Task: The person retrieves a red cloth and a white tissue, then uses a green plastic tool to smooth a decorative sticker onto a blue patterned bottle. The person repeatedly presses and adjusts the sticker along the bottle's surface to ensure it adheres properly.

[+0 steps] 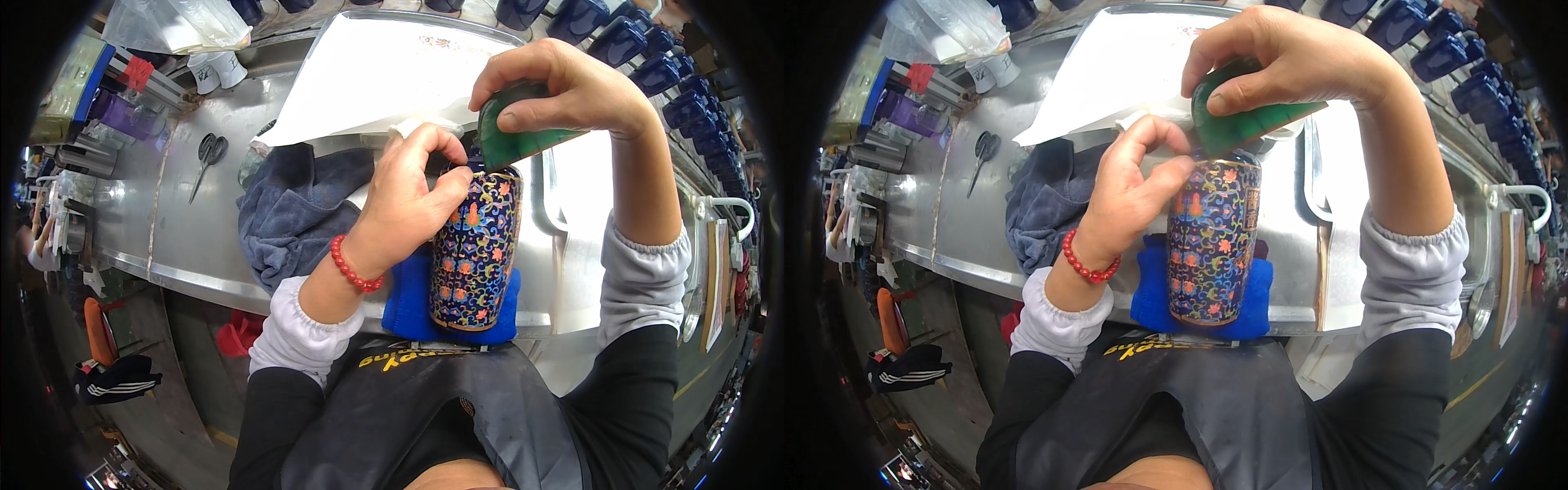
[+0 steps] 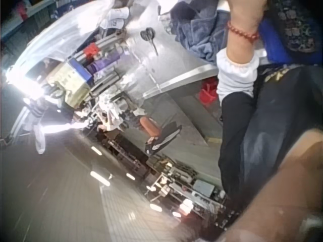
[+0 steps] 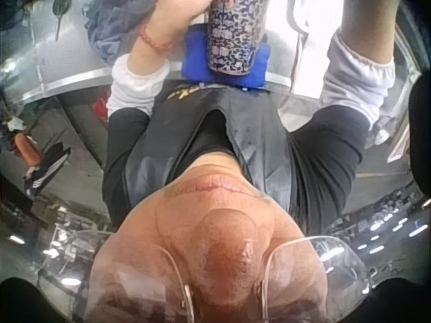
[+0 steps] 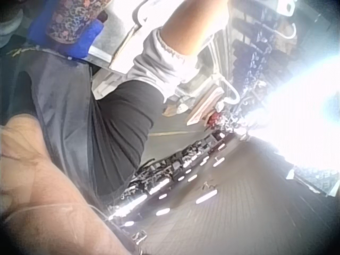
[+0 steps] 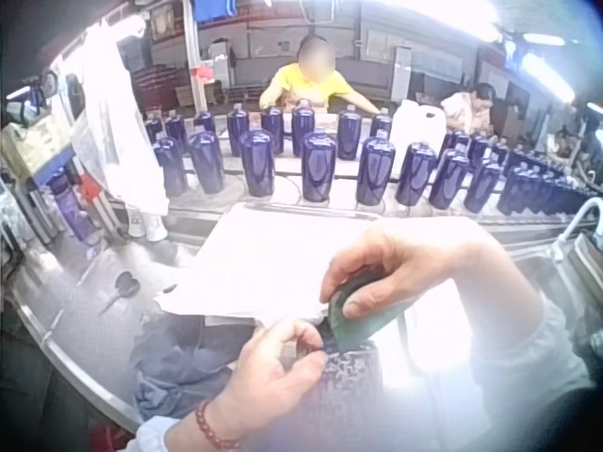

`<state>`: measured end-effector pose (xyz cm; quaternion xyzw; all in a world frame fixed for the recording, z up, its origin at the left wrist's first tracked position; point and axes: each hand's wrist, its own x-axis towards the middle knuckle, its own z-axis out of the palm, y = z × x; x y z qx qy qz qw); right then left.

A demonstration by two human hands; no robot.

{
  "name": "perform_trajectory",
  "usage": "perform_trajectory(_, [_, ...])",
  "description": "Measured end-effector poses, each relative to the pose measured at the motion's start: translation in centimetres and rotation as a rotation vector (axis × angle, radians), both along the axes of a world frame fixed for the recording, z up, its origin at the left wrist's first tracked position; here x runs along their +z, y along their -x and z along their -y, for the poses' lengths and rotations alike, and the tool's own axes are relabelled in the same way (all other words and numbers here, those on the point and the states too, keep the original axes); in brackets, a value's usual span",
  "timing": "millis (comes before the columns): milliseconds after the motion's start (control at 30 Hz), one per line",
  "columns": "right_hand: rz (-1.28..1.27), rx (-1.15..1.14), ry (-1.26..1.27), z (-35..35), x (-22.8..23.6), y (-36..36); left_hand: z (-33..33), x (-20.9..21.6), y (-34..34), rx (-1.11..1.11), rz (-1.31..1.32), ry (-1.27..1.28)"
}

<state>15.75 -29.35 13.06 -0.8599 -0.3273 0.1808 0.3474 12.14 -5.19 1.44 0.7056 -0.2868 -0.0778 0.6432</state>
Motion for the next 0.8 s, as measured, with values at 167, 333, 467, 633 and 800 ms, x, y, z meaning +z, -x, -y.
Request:
perform_trajectory(167, [0.044, -0.046, -0.071, 0.5, -0.2, 1.1, 0.5, 0.1, -0.2, 0.030, 0.055, -0.057])
perform_trajectory(333, [-0.013, -0.147, -0.100, 0.7, -0.3, 2.1, 0.8, 0.6, 0.3, 0.001, -0.123, -0.072])
perform_trajectory(467, [0.015, -0.142, -0.109, 0.5, -0.4, 2.1, 0.8, 0.6, 0.5, -0.020, -0.103, -0.053])
perform_trajectory(633, [0.016, -0.106, -0.090, 0.0, -0.4, 1.7, 0.5, 0.2, 0.3, 0.014, -0.013, 0.099])
perform_trajectory(800, [0.024, -0.062, -0.102, -0.1, -0.3, 1.8, 0.1, -0.2, 0.4, 0.017, -0.027, 0.100])
